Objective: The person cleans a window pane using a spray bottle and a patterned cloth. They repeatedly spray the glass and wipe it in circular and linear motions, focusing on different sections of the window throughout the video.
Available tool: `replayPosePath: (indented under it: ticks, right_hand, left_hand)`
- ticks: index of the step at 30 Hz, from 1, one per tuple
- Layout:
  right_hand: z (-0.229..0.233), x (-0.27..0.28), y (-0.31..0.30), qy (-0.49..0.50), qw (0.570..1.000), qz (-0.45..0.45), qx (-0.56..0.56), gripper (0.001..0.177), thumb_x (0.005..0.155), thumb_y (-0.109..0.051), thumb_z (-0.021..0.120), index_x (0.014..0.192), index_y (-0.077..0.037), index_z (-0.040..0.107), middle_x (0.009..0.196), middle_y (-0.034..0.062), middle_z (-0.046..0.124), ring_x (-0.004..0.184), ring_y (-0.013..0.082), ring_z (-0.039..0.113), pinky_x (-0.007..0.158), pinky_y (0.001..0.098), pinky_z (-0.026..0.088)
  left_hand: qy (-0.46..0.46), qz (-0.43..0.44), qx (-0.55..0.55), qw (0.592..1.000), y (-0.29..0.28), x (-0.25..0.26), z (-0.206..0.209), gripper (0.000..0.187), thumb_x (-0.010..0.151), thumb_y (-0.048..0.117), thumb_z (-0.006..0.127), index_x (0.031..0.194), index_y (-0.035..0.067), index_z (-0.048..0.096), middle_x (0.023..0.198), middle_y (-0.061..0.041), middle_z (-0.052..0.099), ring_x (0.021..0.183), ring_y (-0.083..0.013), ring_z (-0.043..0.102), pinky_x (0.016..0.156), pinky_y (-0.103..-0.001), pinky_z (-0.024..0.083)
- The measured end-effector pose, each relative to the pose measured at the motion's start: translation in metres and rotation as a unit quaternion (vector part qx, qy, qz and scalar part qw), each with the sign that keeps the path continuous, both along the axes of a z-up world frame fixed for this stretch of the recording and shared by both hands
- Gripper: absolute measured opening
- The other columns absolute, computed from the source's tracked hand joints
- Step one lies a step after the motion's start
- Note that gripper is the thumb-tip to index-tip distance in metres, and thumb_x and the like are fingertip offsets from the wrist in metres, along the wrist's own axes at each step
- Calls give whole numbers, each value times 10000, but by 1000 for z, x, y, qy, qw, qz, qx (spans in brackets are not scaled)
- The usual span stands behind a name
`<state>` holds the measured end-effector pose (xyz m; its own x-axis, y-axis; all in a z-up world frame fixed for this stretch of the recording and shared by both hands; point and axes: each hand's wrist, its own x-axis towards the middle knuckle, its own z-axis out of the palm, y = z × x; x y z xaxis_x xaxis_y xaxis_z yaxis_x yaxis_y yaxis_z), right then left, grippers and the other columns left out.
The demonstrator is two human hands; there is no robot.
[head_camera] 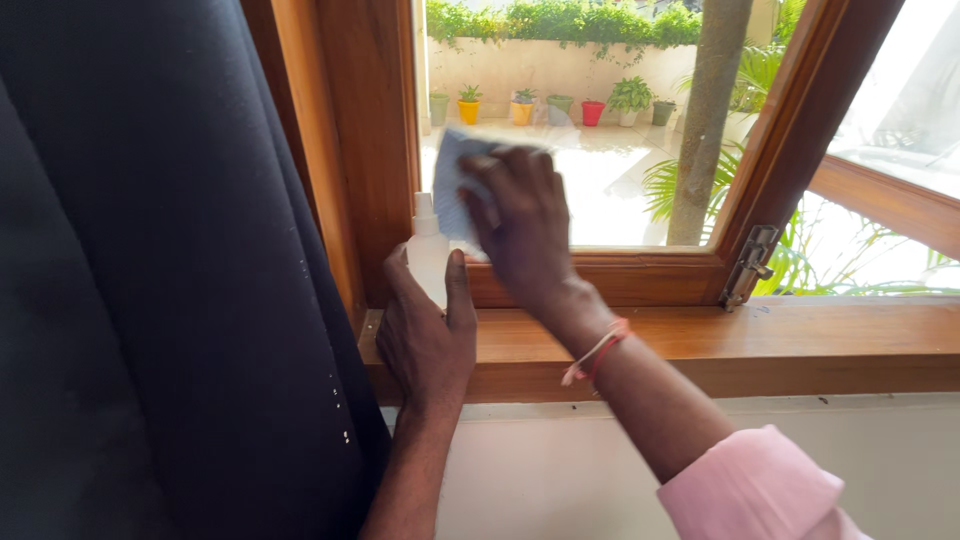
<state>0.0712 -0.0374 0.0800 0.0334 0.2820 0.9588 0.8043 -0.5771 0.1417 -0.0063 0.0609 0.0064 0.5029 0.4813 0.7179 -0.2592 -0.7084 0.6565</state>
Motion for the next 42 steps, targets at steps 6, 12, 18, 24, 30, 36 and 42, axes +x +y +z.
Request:
replayPosePath:
  ticks: [6,12,18,24,30,36,42]
  right_hand:
    - [-29,-9,-15,57,995,-12,-78,279,965,-196,749,1218,-98,683,1166,76,575,1080,262,533,915,414,482]
    - [-3,1,-49,32,999,-19,-30,241,979,-160,746,1199,-91,673,1151,87,597,1070,279,553,926,425,492]
    - [20,2,-28,3,1000,-20,16,251,981,-140,741,1218,-92,676,1144,100,613,1066,309,562,926,440,494]
    - [-15,-14,-44,39,998,-5,-42,265,944,-149,743,1188,-73,675,1138,113,613,1075,313,570,926,436,495]
    - [6,6,-99,40,998,-51,7,275,947,-122,782,1195,-71,675,1143,103,611,1065,296,583,920,422,511]
    - [17,12,-88,17,998,-39,37,277,956,-95,791,1207,-64,677,1150,105,617,1059,298,571,933,430,508]
    - [-20,-2,-87,30,999,-42,-8,268,940,-124,779,1183,-69,680,1133,105,614,1080,302,571,941,433,514]
  left_hand:
    - [12,-14,-10,1000,-2,-3,3,557,1053,481,465,1381,35,405,1032,-206,728,860,-324,771,688,-470,613]
    - [-7,-11,12,1000,-1,1,-2,577,1059,472,479,1392,8,396,1056,-214,723,881,-340,763,727,-482,605]
    - [39,-43,-11,998,-6,-1,6,560,1041,475,489,1374,32,411,1012,-201,738,876,-331,768,731,-479,609]
    - [38,-85,-23,995,-27,-7,11,520,1034,470,482,1337,52,422,1038,-218,721,870,-332,773,676,-473,633]
    - [38,-125,-20,991,-64,11,13,550,1035,482,463,1345,33,392,995,-232,712,859,-335,771,669,-459,646]
    - [18,-98,23,995,-79,17,9,519,1059,460,472,1333,25,409,952,-224,721,826,-342,768,673,-481,633]
    - [11,-97,12,995,-70,11,9,531,1045,449,482,1328,4,413,923,-220,714,756,-317,776,620,-455,642]
